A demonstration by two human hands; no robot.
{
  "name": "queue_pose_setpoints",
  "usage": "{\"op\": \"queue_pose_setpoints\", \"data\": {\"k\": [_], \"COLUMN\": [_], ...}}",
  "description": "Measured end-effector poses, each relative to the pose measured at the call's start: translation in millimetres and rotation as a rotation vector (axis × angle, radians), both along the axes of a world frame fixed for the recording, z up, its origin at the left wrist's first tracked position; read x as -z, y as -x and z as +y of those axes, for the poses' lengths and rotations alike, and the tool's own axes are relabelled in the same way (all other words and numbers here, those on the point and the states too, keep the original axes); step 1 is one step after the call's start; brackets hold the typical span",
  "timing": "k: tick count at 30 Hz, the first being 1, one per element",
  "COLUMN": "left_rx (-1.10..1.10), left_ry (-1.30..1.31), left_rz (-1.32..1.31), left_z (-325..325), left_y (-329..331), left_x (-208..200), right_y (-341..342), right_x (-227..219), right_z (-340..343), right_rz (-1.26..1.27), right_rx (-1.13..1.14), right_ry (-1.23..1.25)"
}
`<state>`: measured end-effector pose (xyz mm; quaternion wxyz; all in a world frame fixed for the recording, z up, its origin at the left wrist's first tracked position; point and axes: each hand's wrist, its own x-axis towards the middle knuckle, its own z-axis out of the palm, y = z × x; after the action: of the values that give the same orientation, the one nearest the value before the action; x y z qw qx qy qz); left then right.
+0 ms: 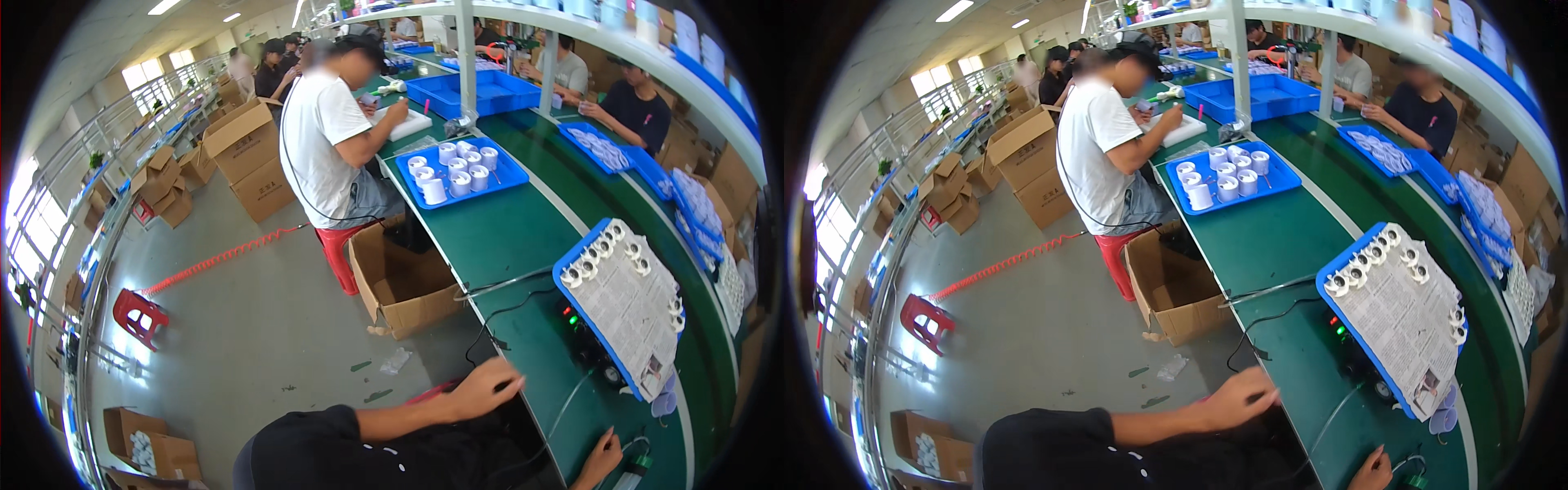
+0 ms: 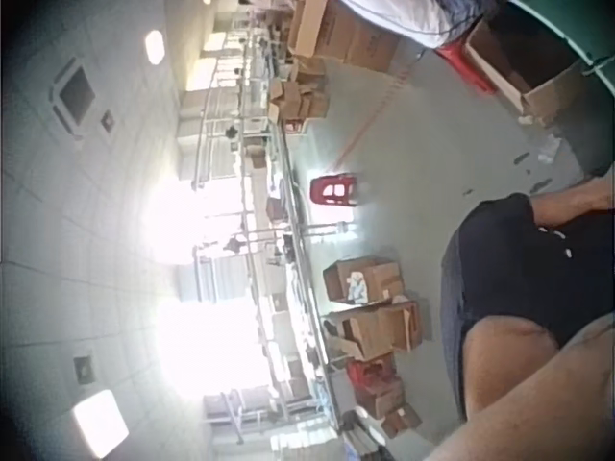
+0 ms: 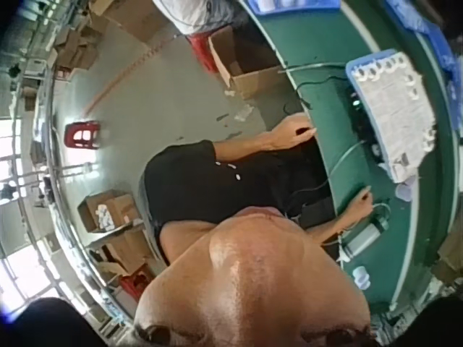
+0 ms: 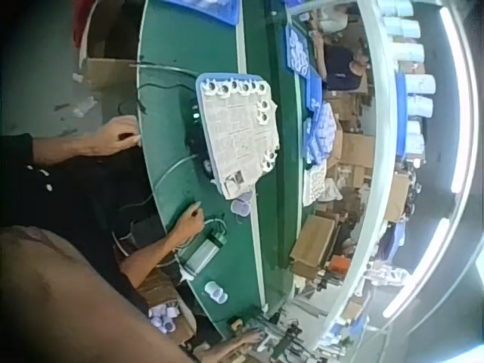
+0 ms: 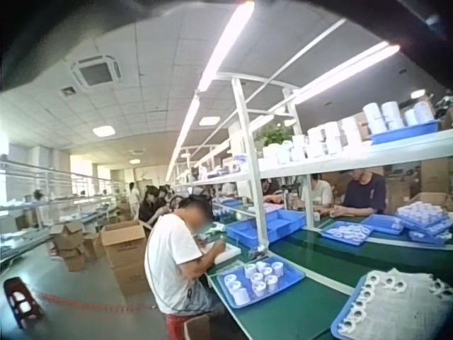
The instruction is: Assembling small cooling fans and applying adhesive using a pneumatic dispenser at an industrial workstation.
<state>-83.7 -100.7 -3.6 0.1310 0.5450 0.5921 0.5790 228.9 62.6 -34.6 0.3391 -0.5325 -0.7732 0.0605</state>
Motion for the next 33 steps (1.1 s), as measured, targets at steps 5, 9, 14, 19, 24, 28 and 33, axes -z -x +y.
{"op": "queue_pose_setpoints", "data": {"k": [5,9,14,19,24,28,33], "left_rx": [0.082,0.191,0.285,0.253,0.234,0.187,0.262], "left_ry": [0.167,0.318,0.429,0.435,0.489,0.529,0.575], "left_rz": [-0.101,0.104,0.447,0.592,0.563,0.48,0.465], "left_z": [-91.3,-104.0,-86.4,-71.7,-65.6,-64.8,-49.3], "left_y": [-28.3,-31.5,-29.0,-31.5,-32.8,-33.1,-25.8], "left_x": [58.1,91.6,126.9,139.8,145.3,145.2,140.5], "right_y": [22.8,19.2,16.2,11.9,8.6,17.8,11.7], "right_x": [-38.6,-38.9,-33.9,-29.8,-23.2,-35.5,-28.4], "right_z": [-26.1,-24.0,-19.8,-17.2,-17.2,-21.9,-16.1], "right_rz": [-0.039,-0.065,-0.133,-0.088,-0.147,-0.057,-0.07], "right_rx": [-0.01,-0.054,-0.027,-0.034,-0.001,-0.052,-0.023], "right_ry": [-0.072,-0.121,-0.081,-0.054,-0.149,-0.017,-0.031]}}
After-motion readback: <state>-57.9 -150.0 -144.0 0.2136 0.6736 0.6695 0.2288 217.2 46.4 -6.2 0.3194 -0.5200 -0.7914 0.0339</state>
